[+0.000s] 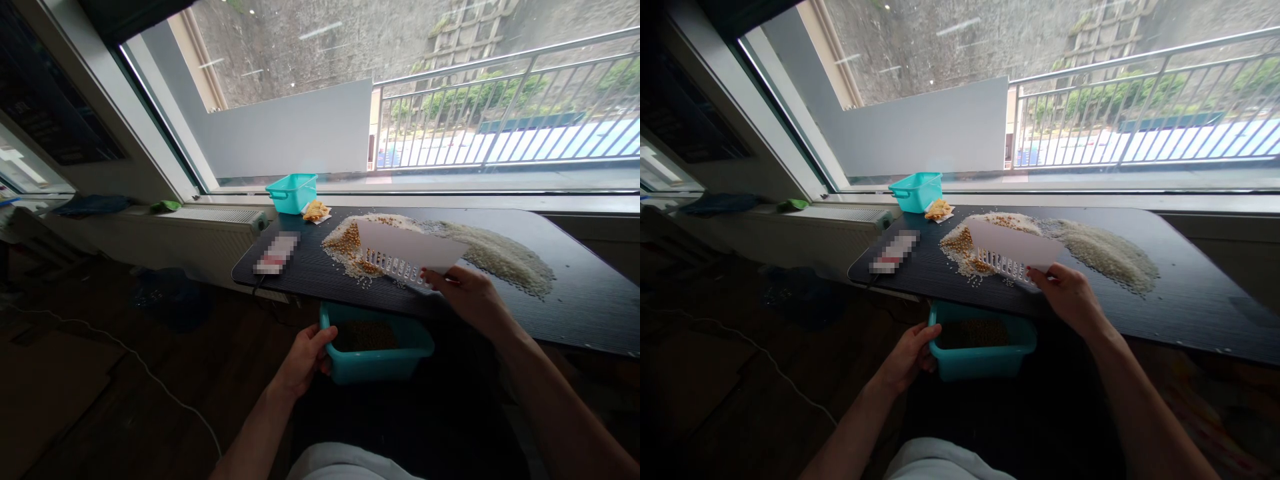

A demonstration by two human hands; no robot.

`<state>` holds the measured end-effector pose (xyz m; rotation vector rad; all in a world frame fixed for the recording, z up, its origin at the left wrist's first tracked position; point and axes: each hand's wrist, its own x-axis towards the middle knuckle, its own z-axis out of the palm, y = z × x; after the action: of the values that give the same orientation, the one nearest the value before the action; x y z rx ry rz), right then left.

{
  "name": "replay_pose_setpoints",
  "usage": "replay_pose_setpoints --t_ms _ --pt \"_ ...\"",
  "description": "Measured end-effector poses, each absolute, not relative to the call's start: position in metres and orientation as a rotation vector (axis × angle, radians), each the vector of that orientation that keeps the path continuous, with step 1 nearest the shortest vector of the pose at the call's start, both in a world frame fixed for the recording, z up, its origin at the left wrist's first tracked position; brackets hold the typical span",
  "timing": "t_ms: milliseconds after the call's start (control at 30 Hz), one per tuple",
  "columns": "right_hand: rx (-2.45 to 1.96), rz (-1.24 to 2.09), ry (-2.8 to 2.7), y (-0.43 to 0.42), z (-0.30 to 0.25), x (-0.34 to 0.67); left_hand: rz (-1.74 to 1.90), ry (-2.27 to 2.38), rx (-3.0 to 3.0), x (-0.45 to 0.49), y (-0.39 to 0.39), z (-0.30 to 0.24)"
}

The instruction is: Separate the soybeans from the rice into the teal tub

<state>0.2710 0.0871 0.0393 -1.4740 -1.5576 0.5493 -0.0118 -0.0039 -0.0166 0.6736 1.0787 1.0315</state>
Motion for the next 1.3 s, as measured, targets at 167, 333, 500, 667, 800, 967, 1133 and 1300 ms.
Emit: replay_pose_setpoints --t_ms 167,333,500,667,800,967,1133,1300 --pt "-1.454 0.598 -1.54 0.083 0.038 0.268 1.032 1.074 0.674 -0.012 -0.004 -0.018" --pt "-1.424 0.666 -1.488 0.08 0.041 0.266 1.031 1.076 0.683 -0.011 -0.004 -0.017" --pt "-1.432 0.634 -1.381 0.076 0.049 0.273 1.021 1.096 0.689 -0.011 -0.004 -0.018" --pt "-1.43 0.606 -1.354 0.071 0.054 0.279 1.024 1.103 0.683 -0.01 -0.005 -0.017" --pt "-1.42 0.599 -1.378 0.069 0.053 0.28 1.02 1.099 0.686 -0.01 -0.005 -0.016" --pt "-1.442 0.574 -1.388 0.069 0.049 0.282 1.017 1.086 0.687 -0.01 -0.006 -0.016" --pt "-1.424 0.621 -1.393 0.07 0.049 0.283 1.011 1.08 0.696 -0.01 -0.006 -0.016" --pt "-1.355 0.702 -1.396 0.067 0.051 0.281 1.012 1.082 0.694 -0.01 -0.006 -0.016"
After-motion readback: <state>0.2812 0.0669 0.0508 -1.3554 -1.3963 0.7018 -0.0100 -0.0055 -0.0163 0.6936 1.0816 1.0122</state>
